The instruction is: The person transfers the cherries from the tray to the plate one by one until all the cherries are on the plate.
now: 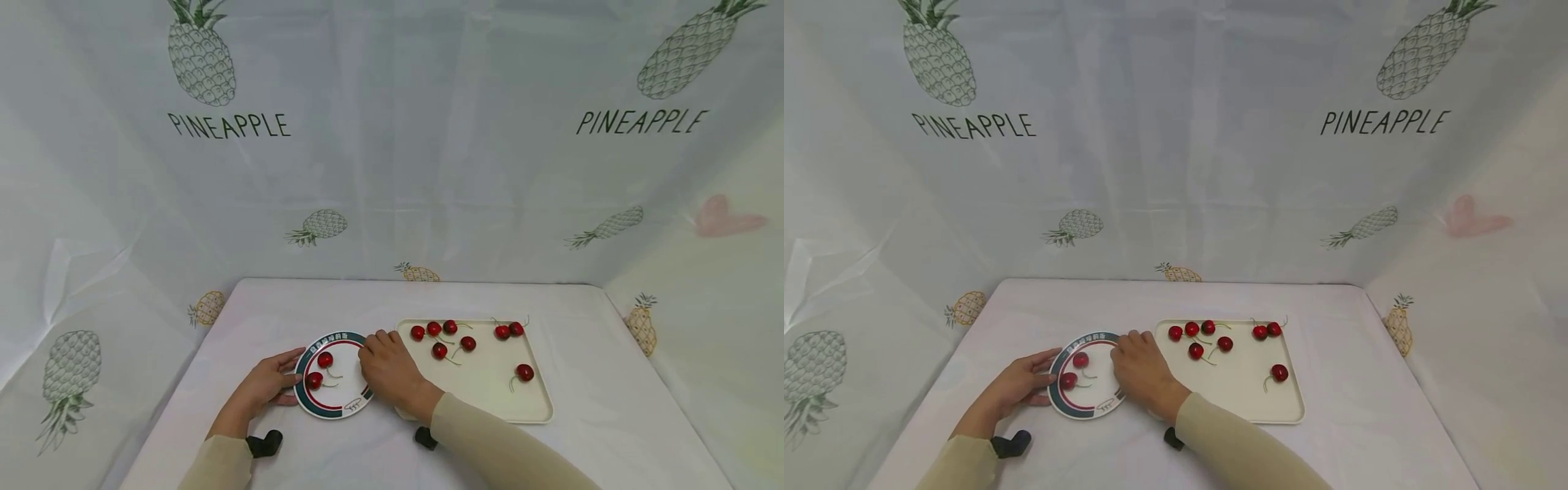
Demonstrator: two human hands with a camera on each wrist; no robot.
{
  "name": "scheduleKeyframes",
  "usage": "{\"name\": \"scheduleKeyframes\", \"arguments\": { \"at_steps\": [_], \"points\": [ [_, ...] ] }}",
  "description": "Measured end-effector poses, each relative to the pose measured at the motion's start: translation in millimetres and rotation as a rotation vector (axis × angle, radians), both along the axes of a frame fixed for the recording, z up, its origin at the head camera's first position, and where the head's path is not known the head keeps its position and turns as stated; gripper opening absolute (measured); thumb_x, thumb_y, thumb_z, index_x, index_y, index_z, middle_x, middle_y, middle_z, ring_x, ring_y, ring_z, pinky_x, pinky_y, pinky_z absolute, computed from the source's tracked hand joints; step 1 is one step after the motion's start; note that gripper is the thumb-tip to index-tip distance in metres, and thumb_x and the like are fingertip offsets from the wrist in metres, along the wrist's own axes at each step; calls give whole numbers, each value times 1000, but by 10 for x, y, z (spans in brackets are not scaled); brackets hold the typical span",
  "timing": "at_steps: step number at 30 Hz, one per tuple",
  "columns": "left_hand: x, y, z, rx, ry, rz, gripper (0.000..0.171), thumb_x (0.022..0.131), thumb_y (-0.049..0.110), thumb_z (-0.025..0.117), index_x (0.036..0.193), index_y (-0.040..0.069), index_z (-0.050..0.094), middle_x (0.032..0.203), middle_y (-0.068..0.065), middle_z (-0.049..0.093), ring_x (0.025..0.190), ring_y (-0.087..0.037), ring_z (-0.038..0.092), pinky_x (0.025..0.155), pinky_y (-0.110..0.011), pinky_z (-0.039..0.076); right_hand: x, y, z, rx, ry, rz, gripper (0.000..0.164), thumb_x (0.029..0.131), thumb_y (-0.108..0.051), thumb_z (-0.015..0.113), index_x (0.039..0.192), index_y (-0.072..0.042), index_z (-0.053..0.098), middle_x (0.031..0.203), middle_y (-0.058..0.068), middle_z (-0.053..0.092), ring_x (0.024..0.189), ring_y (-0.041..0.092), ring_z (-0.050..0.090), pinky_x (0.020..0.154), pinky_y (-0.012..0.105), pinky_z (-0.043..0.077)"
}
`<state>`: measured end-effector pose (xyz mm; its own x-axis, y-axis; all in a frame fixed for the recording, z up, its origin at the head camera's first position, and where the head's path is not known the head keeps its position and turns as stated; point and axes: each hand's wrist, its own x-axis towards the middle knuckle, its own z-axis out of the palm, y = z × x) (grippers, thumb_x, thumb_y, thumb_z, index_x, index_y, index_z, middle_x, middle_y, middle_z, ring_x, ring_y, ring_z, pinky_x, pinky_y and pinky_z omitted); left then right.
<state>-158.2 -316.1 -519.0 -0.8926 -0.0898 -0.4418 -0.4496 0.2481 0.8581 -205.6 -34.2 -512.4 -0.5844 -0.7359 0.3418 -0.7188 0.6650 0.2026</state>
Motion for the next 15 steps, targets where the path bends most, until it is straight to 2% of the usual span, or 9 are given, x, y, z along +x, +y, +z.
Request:
{"name": "scheduleKeyframes", "arguments": {
  "at_steps": [8, 15],
  "points": [
    [4, -10, 12, 15, 6, -17, 65, 100, -1, 66, 160, 15, 47, 159, -29, 45, 93, -24, 74, 75, -44, 67, 42, 269, -19, -106, 19, -24, 11, 99, -26, 71, 98, -15, 72, 95, 0, 62, 95, 20, 50, 84, 35, 44],
    [15, -19, 5, 3, 1, -13, 65, 100, 0, 66, 160, 16, 47, 160, -28, 45, 92, -24, 74, 75, -44, 67, 58, 600, 27, -236, 11, -33, 7, 97, -19, 71, 99, -13, 72, 95, 1, 61, 95, 21, 51, 84, 38, 46]
  ]
}}
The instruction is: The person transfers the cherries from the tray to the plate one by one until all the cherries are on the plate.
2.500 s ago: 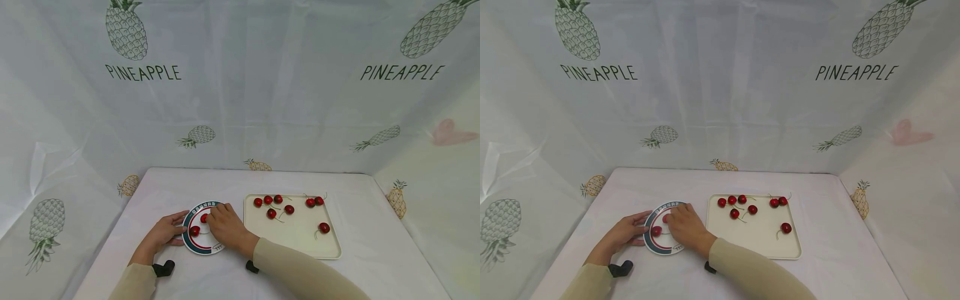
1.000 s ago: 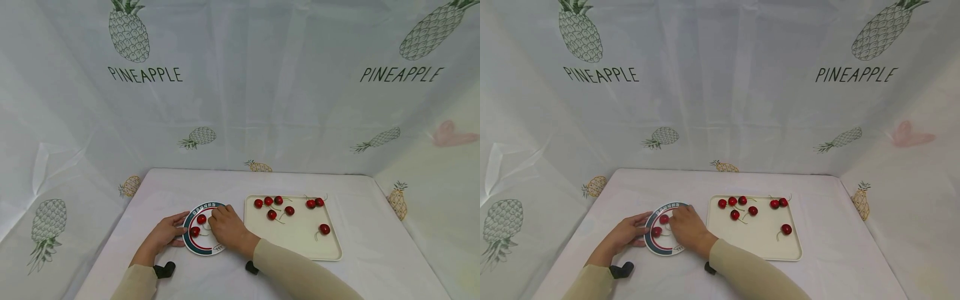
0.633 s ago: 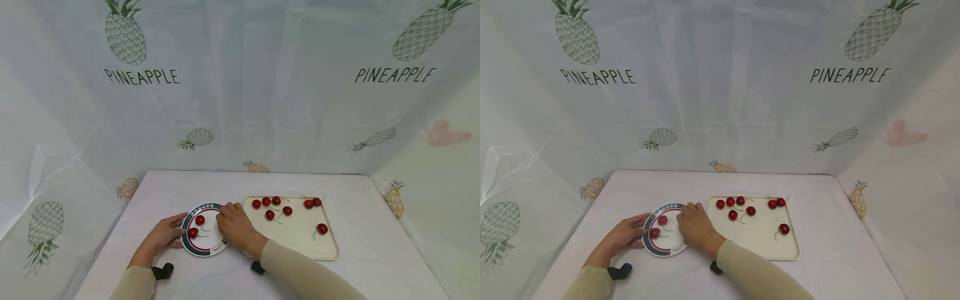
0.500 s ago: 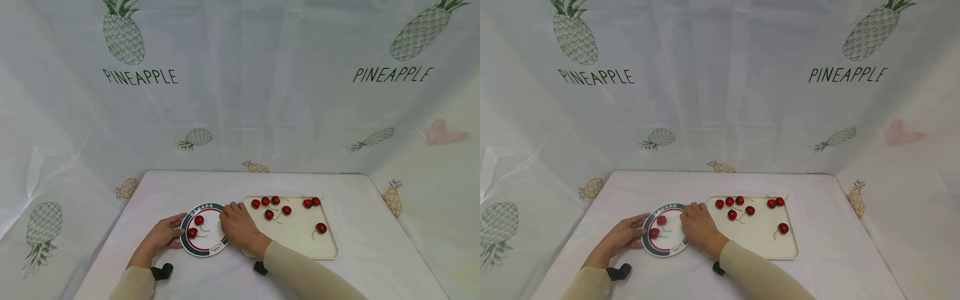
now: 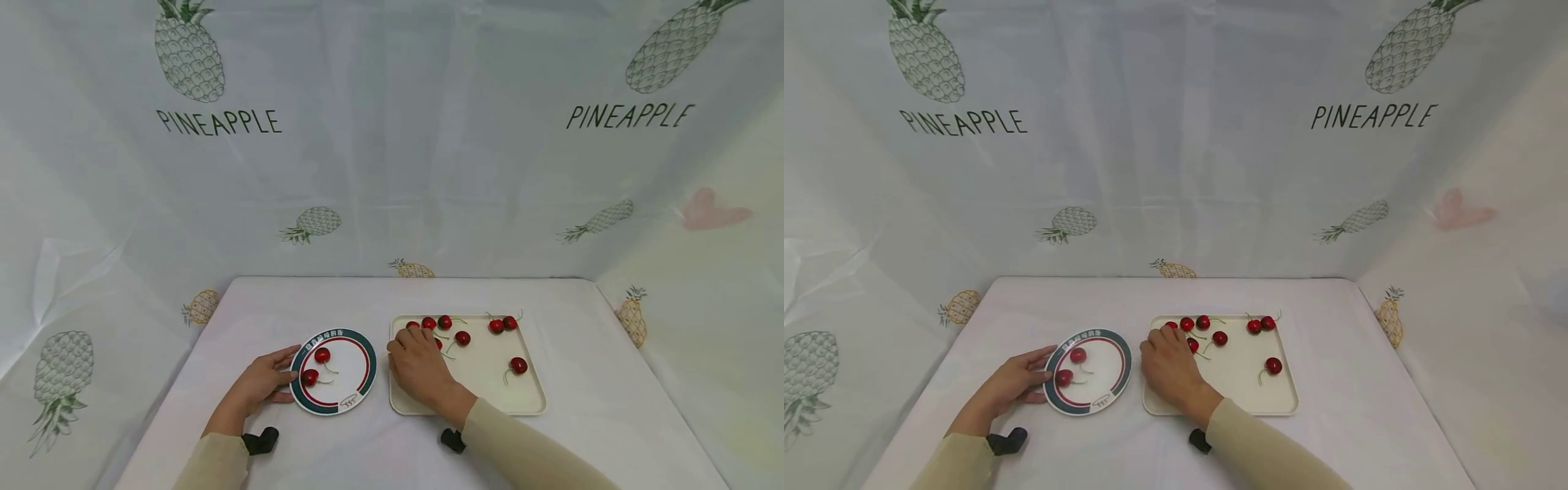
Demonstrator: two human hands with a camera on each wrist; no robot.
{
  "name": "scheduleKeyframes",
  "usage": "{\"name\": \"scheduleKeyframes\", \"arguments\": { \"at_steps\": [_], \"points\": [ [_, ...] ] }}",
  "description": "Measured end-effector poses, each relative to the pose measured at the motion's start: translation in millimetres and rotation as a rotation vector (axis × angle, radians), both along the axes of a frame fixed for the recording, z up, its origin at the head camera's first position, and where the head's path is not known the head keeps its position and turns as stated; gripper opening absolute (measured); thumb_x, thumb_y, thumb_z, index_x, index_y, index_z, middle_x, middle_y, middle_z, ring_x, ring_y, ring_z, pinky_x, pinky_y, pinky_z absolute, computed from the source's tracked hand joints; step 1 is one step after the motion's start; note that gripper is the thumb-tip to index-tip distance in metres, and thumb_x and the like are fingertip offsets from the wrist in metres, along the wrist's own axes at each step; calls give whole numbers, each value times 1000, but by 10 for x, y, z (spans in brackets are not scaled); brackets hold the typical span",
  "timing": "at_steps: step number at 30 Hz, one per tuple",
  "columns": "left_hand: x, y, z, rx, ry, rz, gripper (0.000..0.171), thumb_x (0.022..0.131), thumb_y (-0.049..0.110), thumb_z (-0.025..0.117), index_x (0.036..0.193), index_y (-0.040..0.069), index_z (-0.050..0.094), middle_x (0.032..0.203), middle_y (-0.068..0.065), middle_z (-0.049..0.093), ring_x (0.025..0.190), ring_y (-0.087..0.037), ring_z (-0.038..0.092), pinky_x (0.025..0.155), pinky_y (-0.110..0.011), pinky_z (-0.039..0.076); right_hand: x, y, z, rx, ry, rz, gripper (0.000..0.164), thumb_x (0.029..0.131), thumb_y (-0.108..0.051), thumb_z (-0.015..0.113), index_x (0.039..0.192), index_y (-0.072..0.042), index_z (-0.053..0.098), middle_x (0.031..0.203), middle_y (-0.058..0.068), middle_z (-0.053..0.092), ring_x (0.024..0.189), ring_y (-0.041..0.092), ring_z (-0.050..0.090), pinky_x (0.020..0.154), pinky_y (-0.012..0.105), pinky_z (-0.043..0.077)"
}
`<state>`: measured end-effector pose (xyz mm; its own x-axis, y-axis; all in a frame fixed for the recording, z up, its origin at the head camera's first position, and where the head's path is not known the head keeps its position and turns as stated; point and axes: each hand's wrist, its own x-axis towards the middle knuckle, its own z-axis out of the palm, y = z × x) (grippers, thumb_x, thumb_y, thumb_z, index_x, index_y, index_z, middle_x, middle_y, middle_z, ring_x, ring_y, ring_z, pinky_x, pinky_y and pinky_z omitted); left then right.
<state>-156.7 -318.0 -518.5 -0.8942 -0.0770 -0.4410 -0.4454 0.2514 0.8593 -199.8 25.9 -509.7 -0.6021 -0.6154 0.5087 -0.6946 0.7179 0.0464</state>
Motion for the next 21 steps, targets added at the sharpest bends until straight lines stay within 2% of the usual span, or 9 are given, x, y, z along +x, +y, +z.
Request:
{"name": "scheduleKeyframes", "arguments": {
  "at_steps": [7, 13, 21],
  "points": [
    [-13, -20, -13, 4, 3, -5, 66, 100, 0, 67, 161, 15, 46, 160, -30, 43, 94, -24, 74, 76, -44, 67, 6, 411, -17, -69, 46, -58, 5, 93, -13, 74, 92, -10, 70, 89, 4, 59, 89, 25, 53, 79, 40, 44],
    [-29, -20, -14, 6, -6, -6, 66, 100, 1, 67, 161, 16, 45, 160, -30, 43, 94, -24, 74, 77, -44, 67, 103, 784, -8, -85, 20, -172, 6, 89, -12, 78, 91, -11, 72, 91, 4, 61, 89, 27, 55, 78, 42, 46],
    [-38, -13, -35, 8, -13, -9, 67, 100, 1, 68, 161, 16, 45, 161, -30, 42, 93, -24, 75, 76, -44, 67, 248, 1228, -31, -135, 27, -269, 9, 85, -9, 80, 93, -7, 74, 89, 7, 61, 87, 30, 55, 76, 45, 46]
  ]
}}
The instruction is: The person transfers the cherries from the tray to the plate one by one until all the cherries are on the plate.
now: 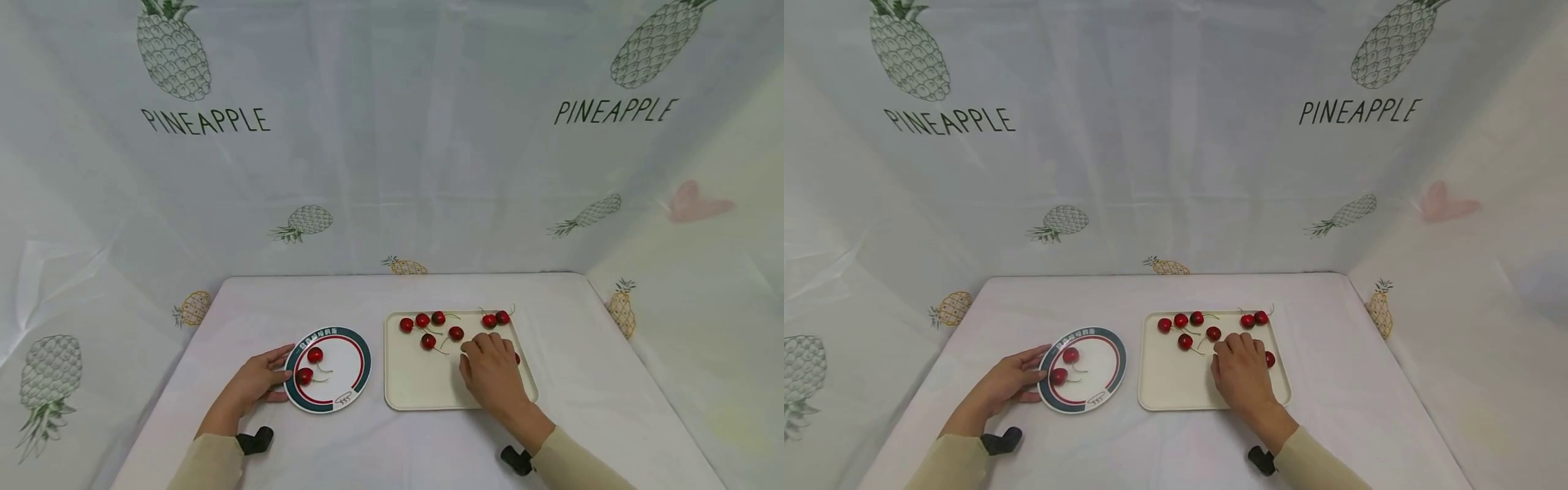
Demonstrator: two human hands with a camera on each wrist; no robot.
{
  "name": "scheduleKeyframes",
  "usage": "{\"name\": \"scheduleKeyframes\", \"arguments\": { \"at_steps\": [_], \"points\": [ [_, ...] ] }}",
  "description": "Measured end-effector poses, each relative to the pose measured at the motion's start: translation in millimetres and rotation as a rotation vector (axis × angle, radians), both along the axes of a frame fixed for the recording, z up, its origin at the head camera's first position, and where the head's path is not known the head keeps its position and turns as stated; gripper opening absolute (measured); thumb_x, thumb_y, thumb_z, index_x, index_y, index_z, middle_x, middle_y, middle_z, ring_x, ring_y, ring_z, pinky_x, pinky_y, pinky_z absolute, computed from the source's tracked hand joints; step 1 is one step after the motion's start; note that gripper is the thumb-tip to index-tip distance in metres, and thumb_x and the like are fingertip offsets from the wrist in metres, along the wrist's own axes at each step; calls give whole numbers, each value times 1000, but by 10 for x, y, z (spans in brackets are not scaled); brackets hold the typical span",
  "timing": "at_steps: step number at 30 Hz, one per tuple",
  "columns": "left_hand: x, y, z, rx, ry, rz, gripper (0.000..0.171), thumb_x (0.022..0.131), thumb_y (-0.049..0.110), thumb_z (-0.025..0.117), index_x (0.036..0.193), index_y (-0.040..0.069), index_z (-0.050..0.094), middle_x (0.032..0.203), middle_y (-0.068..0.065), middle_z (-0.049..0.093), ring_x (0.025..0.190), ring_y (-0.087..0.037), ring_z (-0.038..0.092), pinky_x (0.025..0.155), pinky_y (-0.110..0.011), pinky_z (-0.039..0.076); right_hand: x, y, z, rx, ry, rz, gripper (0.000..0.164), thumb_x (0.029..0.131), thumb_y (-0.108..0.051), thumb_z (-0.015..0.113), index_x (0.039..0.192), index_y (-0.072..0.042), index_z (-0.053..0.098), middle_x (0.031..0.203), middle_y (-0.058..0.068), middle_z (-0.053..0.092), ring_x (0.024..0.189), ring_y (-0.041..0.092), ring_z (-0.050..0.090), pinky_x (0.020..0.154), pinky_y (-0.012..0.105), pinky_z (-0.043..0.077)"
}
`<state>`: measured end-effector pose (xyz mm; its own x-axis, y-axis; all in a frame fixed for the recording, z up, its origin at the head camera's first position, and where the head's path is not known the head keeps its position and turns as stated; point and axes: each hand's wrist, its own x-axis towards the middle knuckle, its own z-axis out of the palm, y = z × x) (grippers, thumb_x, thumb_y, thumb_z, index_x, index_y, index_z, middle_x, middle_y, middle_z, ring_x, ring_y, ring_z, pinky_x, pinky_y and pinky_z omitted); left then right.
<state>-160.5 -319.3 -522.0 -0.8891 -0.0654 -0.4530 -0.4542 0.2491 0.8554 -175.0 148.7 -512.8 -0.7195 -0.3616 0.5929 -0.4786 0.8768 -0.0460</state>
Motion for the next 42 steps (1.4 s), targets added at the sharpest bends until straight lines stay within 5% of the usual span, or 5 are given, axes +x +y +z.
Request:
{"name": "scheduleKeyframes", "arguments": {
  "at_steps": [15, 25, 33, 42],
  "points": [
    [40, 3, -28, 6, 0, 0, 67, 100, 2, 68, 161, 15, 44, 161, -29, 43, 92, -23, 74, 78, -44, 67, 238, 544, -90, -99, -21, -170, 18, 84, -12, 76, 98, -2, 70, 94, 17, 64, 93, 42, 56, 83, 60, 45],
    [26, -1, -37, -1, 7, 5, 67, 100, 2, 68, 161, 14, 44, 161, -28, 44, 91, -23, 74, 77, -45, 67, 358, 753, -219, -140, -66, -292, 48, 81, -32, 80, 110, 4, 67, 104, 25, 62, 101, 48, 53, 83, 62, 42],
    [5, 3, 2, -3, 11, 3, 67, 100, 2, 68, 162, 14, 44, 161, -28, 44, 91, -23, 74, 77, -44, 67, 379, 777, -267, -125, -70, -250, 51, 77, -36, 82, 108, 3, 68, 103, 24, 62, 102, 50, 53, 82, 62, 42],
    [9, 10, 24, 2, 11, 1, 67, 100, 3, 68, 162, 13, 44, 161, -28, 43, 92, -23, 74, 78, -44, 67, 298, 711, -249, -12, -106, -186, 31, 81, -25, 82, 97, -1, 69, 92, 14, 60, 92, 40, 53, 79, 58, 46]
  ]
}}
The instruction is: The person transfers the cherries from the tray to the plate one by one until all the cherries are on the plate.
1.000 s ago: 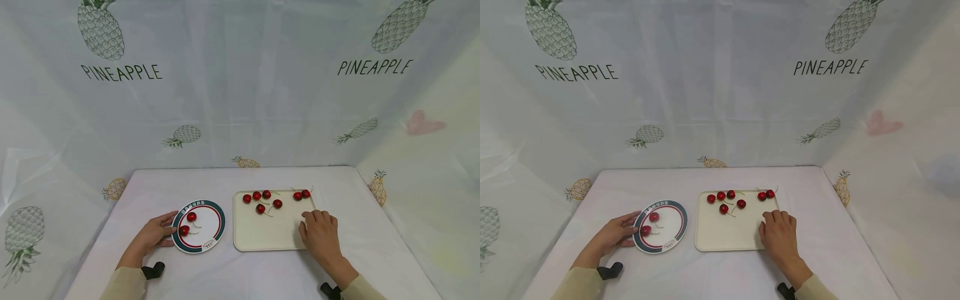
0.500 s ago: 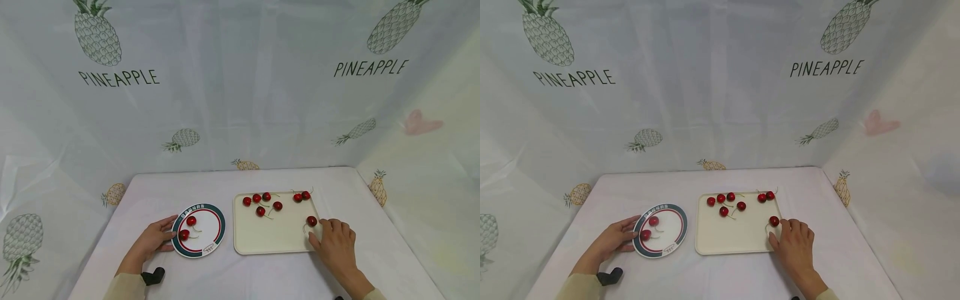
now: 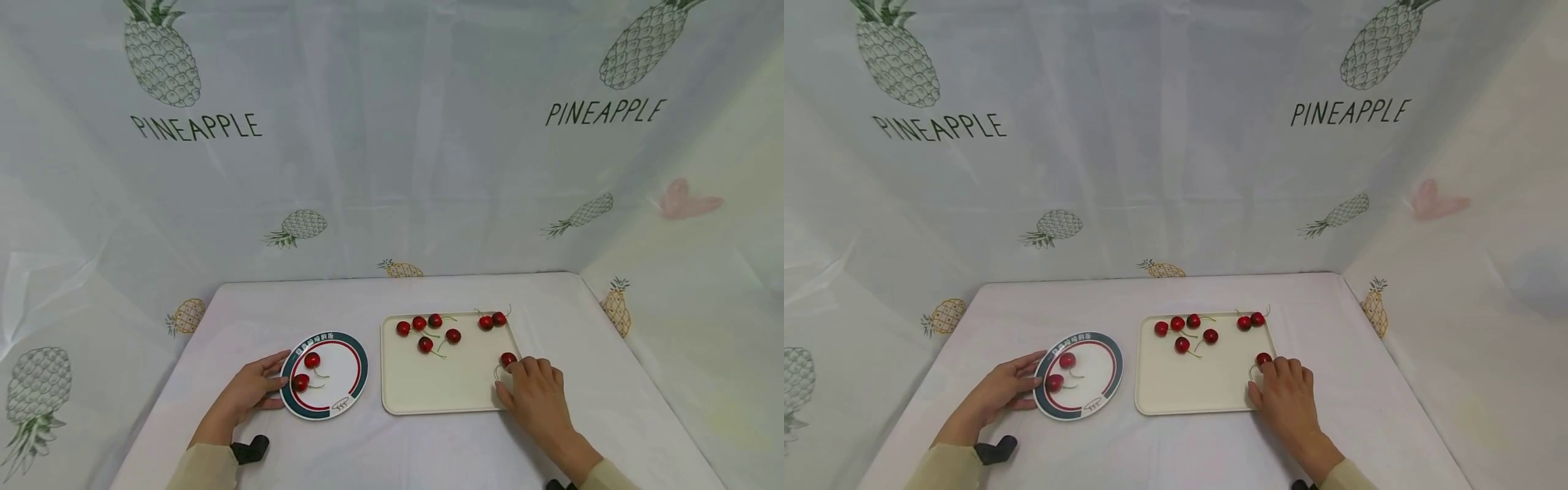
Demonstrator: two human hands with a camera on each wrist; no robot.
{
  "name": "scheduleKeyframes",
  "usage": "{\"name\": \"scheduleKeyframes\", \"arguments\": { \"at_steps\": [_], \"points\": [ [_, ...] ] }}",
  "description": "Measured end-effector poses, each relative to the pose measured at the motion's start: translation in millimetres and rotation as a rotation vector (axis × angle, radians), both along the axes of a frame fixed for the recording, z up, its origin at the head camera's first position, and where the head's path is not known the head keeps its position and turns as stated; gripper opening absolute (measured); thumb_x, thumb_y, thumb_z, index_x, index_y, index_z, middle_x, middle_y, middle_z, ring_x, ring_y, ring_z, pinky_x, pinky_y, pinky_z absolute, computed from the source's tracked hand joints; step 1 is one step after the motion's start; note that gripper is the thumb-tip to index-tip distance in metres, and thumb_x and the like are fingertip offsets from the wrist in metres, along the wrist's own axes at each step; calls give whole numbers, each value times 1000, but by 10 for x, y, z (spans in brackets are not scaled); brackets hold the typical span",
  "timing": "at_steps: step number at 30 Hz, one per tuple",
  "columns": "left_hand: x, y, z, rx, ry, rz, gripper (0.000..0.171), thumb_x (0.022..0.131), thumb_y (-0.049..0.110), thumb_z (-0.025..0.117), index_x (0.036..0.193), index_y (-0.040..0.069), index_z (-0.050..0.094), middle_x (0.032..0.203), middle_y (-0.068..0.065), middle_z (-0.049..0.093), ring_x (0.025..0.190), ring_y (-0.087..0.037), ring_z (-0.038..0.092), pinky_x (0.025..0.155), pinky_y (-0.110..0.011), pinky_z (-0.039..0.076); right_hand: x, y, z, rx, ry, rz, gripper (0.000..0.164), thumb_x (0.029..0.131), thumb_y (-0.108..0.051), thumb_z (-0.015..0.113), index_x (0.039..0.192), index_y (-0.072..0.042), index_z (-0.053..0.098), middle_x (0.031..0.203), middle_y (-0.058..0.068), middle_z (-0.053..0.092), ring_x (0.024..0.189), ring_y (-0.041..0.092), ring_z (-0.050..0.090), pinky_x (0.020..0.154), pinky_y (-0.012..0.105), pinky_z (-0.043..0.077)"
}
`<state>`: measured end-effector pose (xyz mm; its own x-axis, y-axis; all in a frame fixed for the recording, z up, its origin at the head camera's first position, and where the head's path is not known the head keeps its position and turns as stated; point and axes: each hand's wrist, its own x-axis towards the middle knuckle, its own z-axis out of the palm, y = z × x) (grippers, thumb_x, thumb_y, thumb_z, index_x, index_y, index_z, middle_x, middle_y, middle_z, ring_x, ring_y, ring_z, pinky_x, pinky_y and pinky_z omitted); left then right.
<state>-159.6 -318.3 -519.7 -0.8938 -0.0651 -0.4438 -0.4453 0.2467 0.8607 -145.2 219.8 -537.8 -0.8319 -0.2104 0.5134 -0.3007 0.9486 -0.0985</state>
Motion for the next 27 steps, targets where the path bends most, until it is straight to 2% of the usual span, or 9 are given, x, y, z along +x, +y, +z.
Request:
{"name": "scheduleKeyframes", "arguments": {
  "at_steps": [12, 15, 19, 27],
  "points": [
    [-21, -20, 10, 4, 2, -8, 68, 101, 2, 68, 162, 12, 42, 162, -28, 42, 92, -23, 74, 77, -44, 67, -125, -18, -27, 129, -25, 21, 21, 83, -21, 78, 83, -6, 64, 81, 10, 55, 84, 34, 51, 75, 53, 49],
    [-19, -31, 19, 4, 4, -10, 68, 100, 1, 67, 162, 11, 41, 162, -29, 42, 92, -23, 74, 77, -45, 67, -146, -32, -30, 157, -31, 36, 19, 86, -21, 76, 85, -5, 66, 84, 10, 58, 85, 34, 51, 75, 52, 48],
    [-11, -33, 25, 6, 3, -7, 68, 100, 0, 67, 162, 10, 41, 161, -29, 42, 93, -23, 74, 77, -45, 67, -179, -53, -29, 180, -10, 47, 23, 87, -22, 76, 94, -1, 71, 87, 11, 62, 86, 34, 53, 74, 51, 50],
    [0, -14, -25, 10, 7, -6, 67, 100, 3, 68, 162, 12, 43, 161, -29, 42, 93, -23, 75, 77, -45, 67, -201, -36, -64, 216, 22, 41, 23, 84, -20, 80, 87, 0, 69, 80, 11, 61, 79, 32, 53, 69, 48, 50]
  ]
}}
